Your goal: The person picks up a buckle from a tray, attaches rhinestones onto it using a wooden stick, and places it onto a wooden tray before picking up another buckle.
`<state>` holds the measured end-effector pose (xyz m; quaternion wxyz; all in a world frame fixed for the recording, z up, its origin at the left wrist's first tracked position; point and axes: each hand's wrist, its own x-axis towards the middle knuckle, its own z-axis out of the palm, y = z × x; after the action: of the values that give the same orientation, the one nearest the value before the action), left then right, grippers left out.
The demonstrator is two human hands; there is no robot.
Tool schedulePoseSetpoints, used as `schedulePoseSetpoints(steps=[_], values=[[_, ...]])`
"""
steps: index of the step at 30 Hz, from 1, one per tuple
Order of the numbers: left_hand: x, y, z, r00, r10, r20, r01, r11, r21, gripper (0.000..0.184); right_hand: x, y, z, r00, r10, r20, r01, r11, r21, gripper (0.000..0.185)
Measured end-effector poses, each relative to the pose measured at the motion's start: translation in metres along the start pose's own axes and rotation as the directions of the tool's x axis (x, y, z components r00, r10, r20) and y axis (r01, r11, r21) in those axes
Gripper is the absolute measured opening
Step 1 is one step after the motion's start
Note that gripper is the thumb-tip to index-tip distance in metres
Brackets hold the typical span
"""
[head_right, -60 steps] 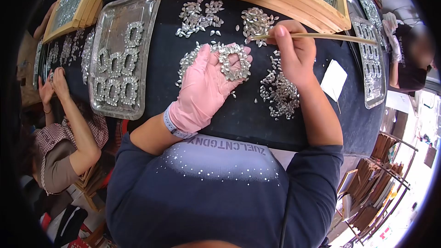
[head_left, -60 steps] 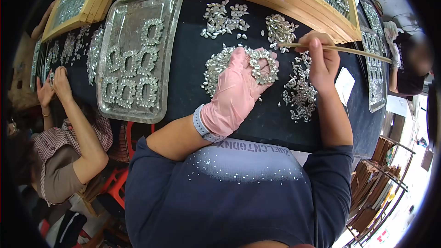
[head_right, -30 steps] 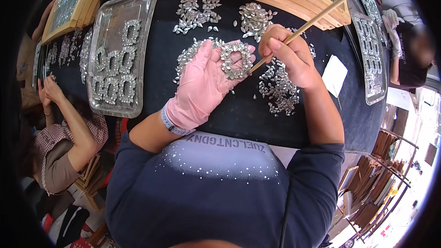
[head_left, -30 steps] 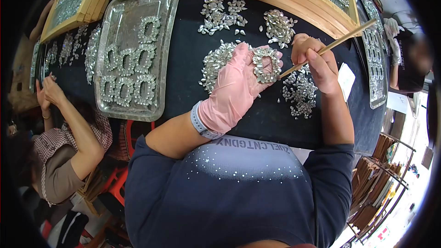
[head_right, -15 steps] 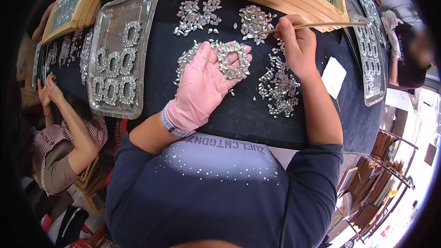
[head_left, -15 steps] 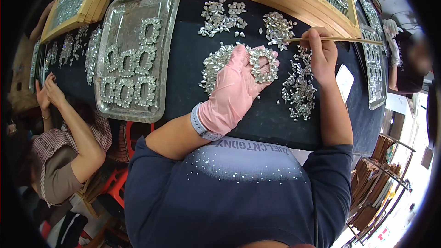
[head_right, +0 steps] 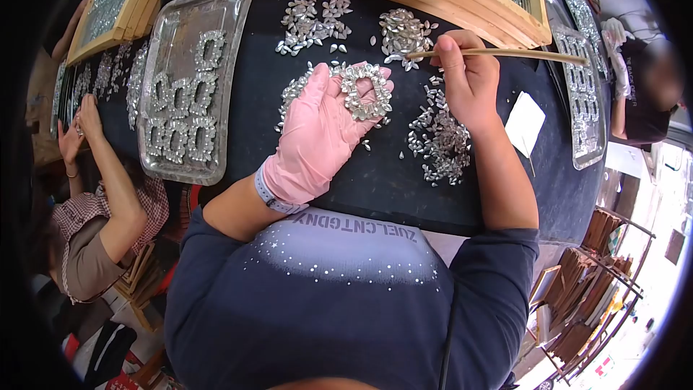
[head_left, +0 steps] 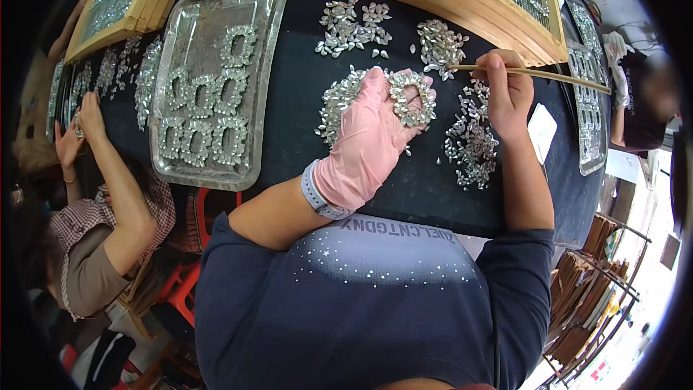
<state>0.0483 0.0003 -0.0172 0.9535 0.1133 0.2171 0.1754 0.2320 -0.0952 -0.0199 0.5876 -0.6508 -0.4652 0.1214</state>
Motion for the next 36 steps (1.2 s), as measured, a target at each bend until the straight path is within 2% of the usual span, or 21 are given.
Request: schedulePoseSetpoints(steps=[3,4,12,15,19,23,32,36], values=[[0.000,0.000,0.000,1.000,-0.004,0.007,0.004,1.000,0.006,0.050,0.003,0.005,0.000,0.995,0.073,0.063,-0.057,0.973,-0.223,0.022],[0.000,0.000,0.000,1.000,-0.003,0.007,0.003,1.000,0.006,0.050,0.003,0.005,0.000,0.995,0.072,0.063,-0.056,0.973,-0.223,0.022],[0.000,0.000,0.000,1.000,0.003,0.003,-0.002,0.999,-0.035,0.050,-0.005,-0.025,0.007,0.999,-0.039,0.036,0.037,0.997,0.071,0.019],[-0.001,0.000,0.000,1.000,0.004,0.030,-0.004,1.000,0.001,0.050,-0.005,-0.037,0.009,0.887,-0.377,0.266,0.388,0.922,0.010,0.020],[-0.001,0.000,0.000,0.998,0.004,0.055,-0.003,1.000,-0.024,0.050,-0.012,-0.045,0.019,0.860,-0.404,0.312,0.425,0.905,0.001,0.009],[-0.001,-0.001,0.001,1.000,-0.001,0.032,0.003,0.999,-0.040,0.050,-0.013,-0.047,0.025,0.830,-0.457,0.321,0.491,0.871,-0.030,0.008],[-0.002,-0.002,0.000,0.998,0.004,0.061,-0.001,0.999,-0.048,0.049,-0.014,-0.050,0.028,0.814,-0.476,0.333,0.516,0.856,-0.040,0.009],[-0.002,-0.002,-0.001,0.998,-0.007,0.070,0.011,0.999,-0.053,0.048,-0.015,-0.050,0.026,0.809,-0.450,0.377,0.515,0.852,-0.089,0.017]])
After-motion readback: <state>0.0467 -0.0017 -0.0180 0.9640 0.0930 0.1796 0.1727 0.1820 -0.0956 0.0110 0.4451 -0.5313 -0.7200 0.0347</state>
